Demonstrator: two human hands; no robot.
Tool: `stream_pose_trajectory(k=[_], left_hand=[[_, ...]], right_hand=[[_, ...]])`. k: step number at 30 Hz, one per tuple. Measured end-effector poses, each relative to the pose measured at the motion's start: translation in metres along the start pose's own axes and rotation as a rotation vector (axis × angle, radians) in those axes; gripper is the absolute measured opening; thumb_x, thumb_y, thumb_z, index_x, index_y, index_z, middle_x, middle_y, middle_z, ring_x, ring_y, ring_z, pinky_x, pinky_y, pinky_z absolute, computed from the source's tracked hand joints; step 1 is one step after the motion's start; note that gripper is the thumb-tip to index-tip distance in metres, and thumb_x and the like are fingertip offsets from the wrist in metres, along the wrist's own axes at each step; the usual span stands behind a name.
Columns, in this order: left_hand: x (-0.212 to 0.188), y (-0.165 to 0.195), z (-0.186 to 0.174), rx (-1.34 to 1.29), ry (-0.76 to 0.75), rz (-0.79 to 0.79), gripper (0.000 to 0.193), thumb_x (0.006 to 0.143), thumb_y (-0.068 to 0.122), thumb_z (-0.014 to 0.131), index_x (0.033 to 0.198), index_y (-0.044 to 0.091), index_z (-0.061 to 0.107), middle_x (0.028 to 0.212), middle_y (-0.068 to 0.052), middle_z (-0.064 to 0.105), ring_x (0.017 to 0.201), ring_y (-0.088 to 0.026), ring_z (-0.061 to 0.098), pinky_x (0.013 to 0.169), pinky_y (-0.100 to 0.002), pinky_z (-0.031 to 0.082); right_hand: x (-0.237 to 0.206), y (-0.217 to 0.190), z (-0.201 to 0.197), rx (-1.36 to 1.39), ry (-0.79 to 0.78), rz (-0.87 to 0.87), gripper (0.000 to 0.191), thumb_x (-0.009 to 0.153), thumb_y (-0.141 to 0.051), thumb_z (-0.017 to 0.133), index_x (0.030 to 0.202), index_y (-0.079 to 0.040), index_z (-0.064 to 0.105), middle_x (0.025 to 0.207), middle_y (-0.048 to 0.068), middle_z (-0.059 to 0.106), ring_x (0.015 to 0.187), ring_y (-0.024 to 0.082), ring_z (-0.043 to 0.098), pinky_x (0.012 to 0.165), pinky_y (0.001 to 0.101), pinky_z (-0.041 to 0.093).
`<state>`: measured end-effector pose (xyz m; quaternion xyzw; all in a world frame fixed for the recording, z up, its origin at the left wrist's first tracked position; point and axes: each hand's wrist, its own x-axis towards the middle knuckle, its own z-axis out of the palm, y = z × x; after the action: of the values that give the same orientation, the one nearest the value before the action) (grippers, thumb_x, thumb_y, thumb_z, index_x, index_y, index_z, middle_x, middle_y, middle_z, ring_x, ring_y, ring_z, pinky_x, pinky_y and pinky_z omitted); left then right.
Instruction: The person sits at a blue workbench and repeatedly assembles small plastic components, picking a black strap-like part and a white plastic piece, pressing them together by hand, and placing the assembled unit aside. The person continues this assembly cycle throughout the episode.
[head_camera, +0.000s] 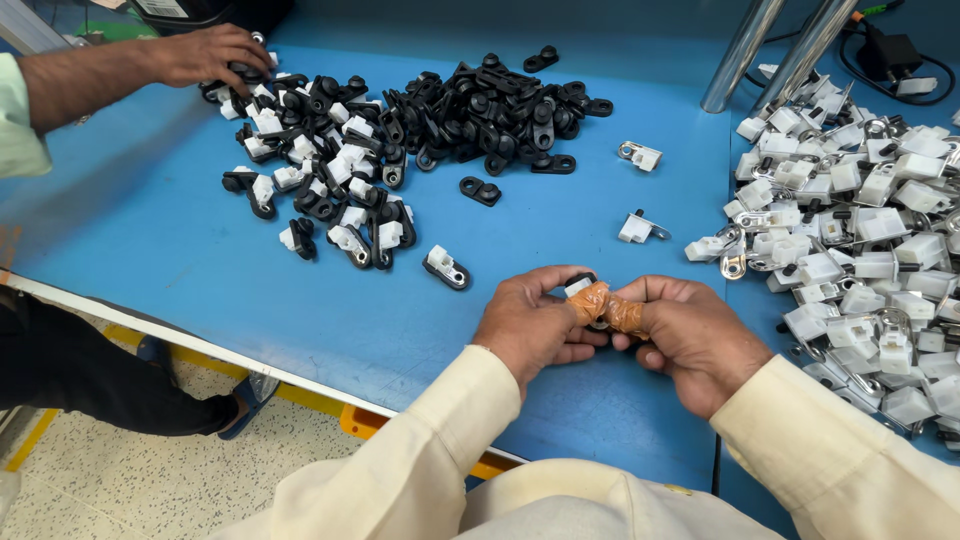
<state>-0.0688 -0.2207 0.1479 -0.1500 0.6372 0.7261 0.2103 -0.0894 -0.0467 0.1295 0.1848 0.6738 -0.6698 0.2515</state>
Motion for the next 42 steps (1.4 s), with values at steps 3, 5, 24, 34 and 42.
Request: stream_pose_trajectory(k=[3,5,24,34,42], left_hand=[[-0.003,0.001,0.002,-0.029,0.047,-0.03,0.047,0.092,0.005,0.057,0.139,0.007,0.059,0.106,-0.016,0.077,0.089,-0.023,0.078,0.078,-0.033,0.066],[-0.003,0.003,0.0,-0.027,0.029,-0.029,0.045,0.094,0.007,0.059,0.138,0.007,0.06,0.106,-0.017,0.077,0.089,-0.022,0.078,0.078,-0.033,0.066],[0.004,0.005,0.01,-0.045,0.069,-0.028,0.036,0.092,0.019,0.074,0.123,0.001,0.071,0.097,-0.012,0.077,0.084,-0.019,0.076,0.075,-0.029,0.064],[0.012,0.015,0.011,-0.084,0.105,-0.034,0.034,0.088,0.013,0.074,0.119,0.003,0.072,0.096,-0.011,0.078,0.08,-0.018,0.076,0.073,-0.029,0.064],[0.018,0.006,0.023,-0.283,0.173,-0.061,0.037,0.087,0.0,0.063,0.124,-0.002,0.064,0.098,-0.016,0.079,0.083,-0.021,0.079,0.076,-0.03,0.067]], right_hand=[[-0.008,-0.003,0.009,0.062,0.038,0.037,0.011,0.096,-0.014,0.064,0.092,-0.004,0.067,0.073,0.003,0.062,0.058,0.01,0.052,0.043,0.0242,0.033],[-0.013,-0.005,0.012,0.056,0.045,0.046,0.02,0.098,-0.022,0.063,0.093,-0.004,0.069,0.074,0.001,0.063,0.058,0.009,0.052,0.044,0.0242,0.032],[-0.003,-0.006,0.01,0.074,0.149,-0.002,0.021,0.1,-0.008,0.049,0.101,-0.001,0.068,0.081,0.006,0.065,0.059,0.012,0.052,0.045,0.0264,0.034],[-0.011,-0.001,-0.003,0.058,0.06,-0.117,0.027,0.094,-0.027,0.069,0.098,0.0,0.071,0.08,0.005,0.07,0.064,0.011,0.059,0.046,0.0251,0.038],[-0.002,-0.003,0.001,0.112,0.155,-0.092,0.025,0.097,-0.025,0.065,0.096,-0.001,0.07,0.078,0.004,0.069,0.066,0.011,0.06,0.05,0.0262,0.043]])
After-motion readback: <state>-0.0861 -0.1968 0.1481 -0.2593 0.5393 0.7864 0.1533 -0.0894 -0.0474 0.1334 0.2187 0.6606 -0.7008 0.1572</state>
